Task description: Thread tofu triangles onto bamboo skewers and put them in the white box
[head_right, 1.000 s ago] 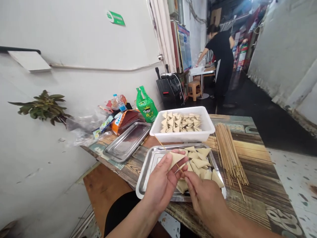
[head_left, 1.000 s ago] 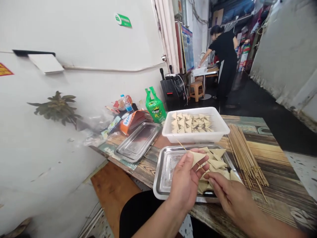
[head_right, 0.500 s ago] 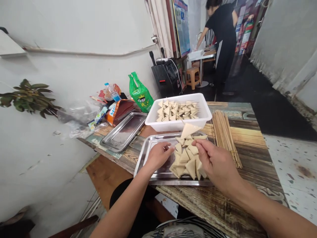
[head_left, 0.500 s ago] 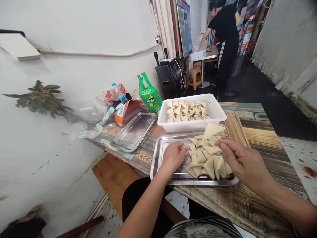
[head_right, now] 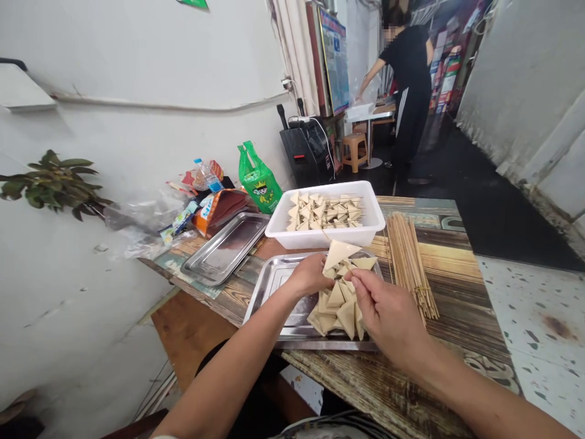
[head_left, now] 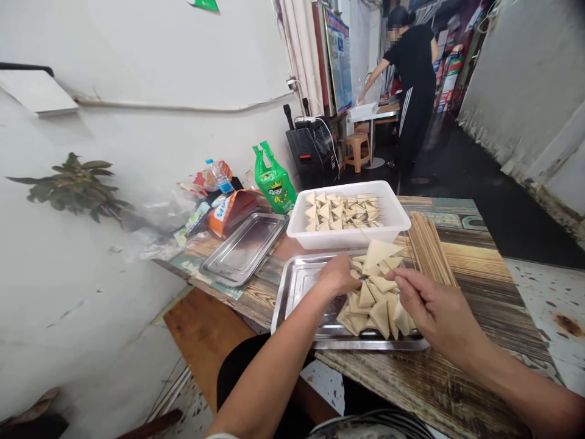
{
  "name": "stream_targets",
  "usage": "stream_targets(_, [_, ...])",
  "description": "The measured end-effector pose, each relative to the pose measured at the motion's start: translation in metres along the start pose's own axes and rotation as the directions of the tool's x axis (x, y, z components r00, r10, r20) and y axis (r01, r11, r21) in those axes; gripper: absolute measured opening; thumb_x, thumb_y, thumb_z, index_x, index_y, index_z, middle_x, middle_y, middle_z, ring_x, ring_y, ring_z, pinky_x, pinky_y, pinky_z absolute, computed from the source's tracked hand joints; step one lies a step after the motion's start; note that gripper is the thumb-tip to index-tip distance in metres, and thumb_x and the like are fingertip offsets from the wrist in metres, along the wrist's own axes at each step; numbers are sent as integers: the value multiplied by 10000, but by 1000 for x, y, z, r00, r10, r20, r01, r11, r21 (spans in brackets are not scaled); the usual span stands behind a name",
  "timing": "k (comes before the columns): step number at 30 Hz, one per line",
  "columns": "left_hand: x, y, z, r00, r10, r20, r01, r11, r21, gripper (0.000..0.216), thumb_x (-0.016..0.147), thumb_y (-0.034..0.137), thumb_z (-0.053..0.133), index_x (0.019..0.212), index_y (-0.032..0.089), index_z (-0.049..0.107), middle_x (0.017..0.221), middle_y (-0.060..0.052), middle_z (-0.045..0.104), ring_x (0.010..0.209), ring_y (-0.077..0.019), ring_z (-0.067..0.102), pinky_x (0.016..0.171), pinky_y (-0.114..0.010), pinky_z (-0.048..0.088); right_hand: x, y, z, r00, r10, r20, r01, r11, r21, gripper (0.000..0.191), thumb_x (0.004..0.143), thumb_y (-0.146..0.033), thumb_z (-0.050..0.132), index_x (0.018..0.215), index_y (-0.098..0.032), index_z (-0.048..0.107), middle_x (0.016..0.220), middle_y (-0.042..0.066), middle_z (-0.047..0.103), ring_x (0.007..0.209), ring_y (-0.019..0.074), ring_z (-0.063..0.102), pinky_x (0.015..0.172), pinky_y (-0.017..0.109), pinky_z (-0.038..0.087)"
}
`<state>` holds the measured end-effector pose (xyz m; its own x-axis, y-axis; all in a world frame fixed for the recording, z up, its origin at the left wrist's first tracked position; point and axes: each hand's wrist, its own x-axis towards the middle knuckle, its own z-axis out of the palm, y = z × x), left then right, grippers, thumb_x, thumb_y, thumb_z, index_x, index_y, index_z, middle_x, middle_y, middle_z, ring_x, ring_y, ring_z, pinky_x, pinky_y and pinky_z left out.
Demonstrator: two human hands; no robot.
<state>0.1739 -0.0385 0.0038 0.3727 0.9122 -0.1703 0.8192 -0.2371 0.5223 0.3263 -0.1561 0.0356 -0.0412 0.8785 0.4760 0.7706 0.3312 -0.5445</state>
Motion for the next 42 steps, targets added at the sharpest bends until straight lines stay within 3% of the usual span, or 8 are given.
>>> stream_targets(3, [-2, -1, 1, 998, -32, -53, 26, 994, -107, 212, 540, 239, 668, 743, 182, 647, 739, -34, 667, 729, -202, 591, 607, -261, 413, 0, 2, 1, 1000, 6, -6, -6, 1000, -12, 233, 887, -258, 378, 963, -188, 588, 776, 23, 707, 587, 131, 643, 506, 211, 463])
stream_targets(6, [-8, -7, -4, 991, -75, -114, 22, 912, -409, 144, 605, 239, 644, 717, 149, 638, 710, -34, 653, 720, -180, 589, 628, -258, 434, -4, 6, 2, 1000, -16, 25, 16, 1000, -21, 244, 892, -270, 374, 967, -191, 592, 781, 24, 711, 589, 140, 650, 520, 221, 474])
stream_targets(9, [-17, -18, -14, 985, -113, -128, -34, 604, -797, 190, 646, 256, 646, 798, 146, 616, 782, -40, 653, 743, -154, 599, 639, -245, 460, -11, 14, 7, 991, -69, 111, 73, 997, -30, 247, 894, -274, 378, 1005, -207, 588, 896, 33, 713, 685, 162, 675, 592, 242, 503])
stream_targets(13, [-32, -34, -29, 982, -169, -87, -57, 172, -983, 236, 670, 258, 666, 866, 143, 602, 811, -60, 647, 693, -118, 608, 574, -197, 466, -22, 20, 16, 966, -137, 220, 157, 985, -77, 277, 899, -279, 359, 1052, -216, 582, 883, 40, 721, 650, 175, 684, 621, 271, 528])
stream_targets(17, [-44, -44, -41, 979, -200, -47, -64, -80, -995, 180, 727, 216, 627, 868, 105, 633, 852, -74, 643, 605, -54, 571, 521, -138, 450, -25, 16, 21, 953, -234, 194, 262, 955, -136, 314, 896, -282, 331, 989, -177, 612, 768, 50, 731, 532, 185, 673, 547, 286, 545])
stream_targets(20, [-48, -46, -48, 978, -209, -13, -52, -183, -982, 175, 761, 204, 591, 861, 70, 641, 807, -78, 639, 581, -49, 562, 517, -133, 457, -23, 10, 20, 934, -317, 166, 341, 928, -149, 322, 897, -275, 319, 955, -168, 617, 750, 40, 732, 535, 179, 678, 480, 259, 542])
stream_targets(28, [-49, -44, -56, 951, -310, 10, -78, -272, -959, 205, 778, 168, 565, 934, 44, 611, 822, -135, 657, 693, -124, 628, 601, -189, 507, -21, 8, 16, 916, -369, 156, 392, 905, -165, 316, 914, -304, 309, 959, -186, 599, 741, 7, 734, 544, 147, 682, 473, 212, 539])
stream_targets(42, [-51, -45, -60, 961, -270, -55, -103, -167, -981, 232, 763, 196, 586, 937, 49, 630, 814, -132, 671, 698, -124, 633, 656, -199, 518, -22, 13, 19, 892, -414, 178, 444, 875, -190, 313, 921, -294, 278, 977, -184, 565, 747, 16, 734, 562, 153, 686, 466, 216, 542])
